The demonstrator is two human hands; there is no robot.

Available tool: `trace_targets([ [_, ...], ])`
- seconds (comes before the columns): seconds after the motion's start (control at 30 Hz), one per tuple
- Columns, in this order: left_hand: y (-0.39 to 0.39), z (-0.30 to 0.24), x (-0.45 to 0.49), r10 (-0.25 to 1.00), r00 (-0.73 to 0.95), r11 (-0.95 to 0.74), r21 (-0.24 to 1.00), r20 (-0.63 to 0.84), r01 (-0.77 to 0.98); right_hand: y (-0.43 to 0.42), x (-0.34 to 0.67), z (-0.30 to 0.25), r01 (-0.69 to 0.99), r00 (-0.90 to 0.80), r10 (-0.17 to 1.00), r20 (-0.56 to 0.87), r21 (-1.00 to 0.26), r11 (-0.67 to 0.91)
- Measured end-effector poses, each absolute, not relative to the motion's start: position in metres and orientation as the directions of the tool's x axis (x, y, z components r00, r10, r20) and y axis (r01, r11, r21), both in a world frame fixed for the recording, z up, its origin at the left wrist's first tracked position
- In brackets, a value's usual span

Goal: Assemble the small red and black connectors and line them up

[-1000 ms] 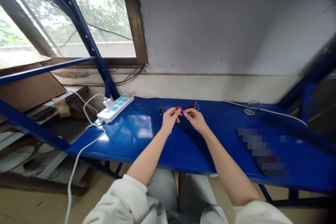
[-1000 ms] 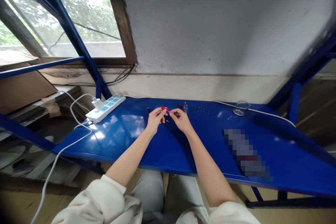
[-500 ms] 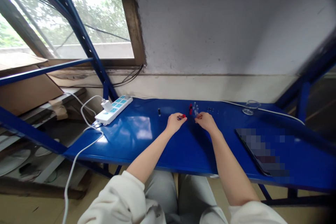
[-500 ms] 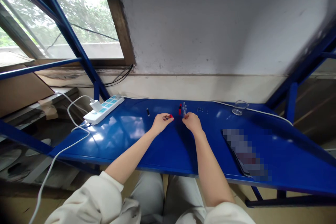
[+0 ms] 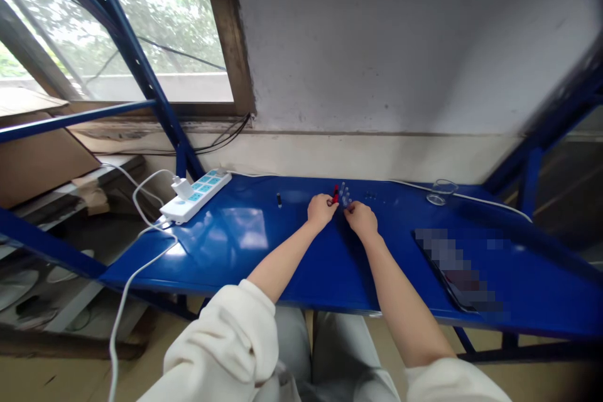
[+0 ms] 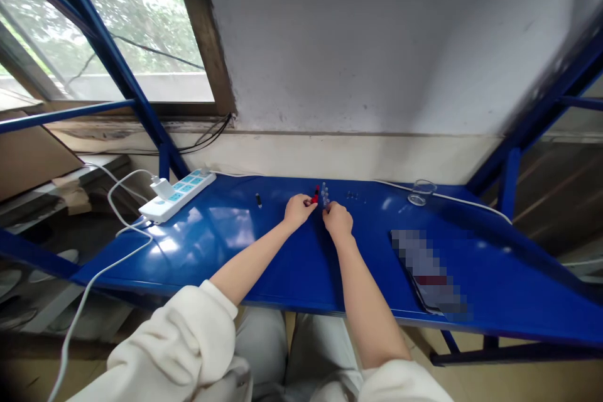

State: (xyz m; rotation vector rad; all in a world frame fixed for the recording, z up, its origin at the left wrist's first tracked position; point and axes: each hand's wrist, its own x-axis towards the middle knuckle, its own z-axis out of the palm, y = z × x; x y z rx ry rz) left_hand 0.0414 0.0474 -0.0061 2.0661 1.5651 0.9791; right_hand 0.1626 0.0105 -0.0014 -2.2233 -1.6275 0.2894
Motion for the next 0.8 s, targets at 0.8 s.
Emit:
trace_targets([
  [0.8,0.014,0.021,-0.050,0.803,-0.215,-0.128,0.513,0.556,0.849,-0.002,0.145,0.016,0.952,0.131,0.971,0.200,-0.297,-0.067],
])
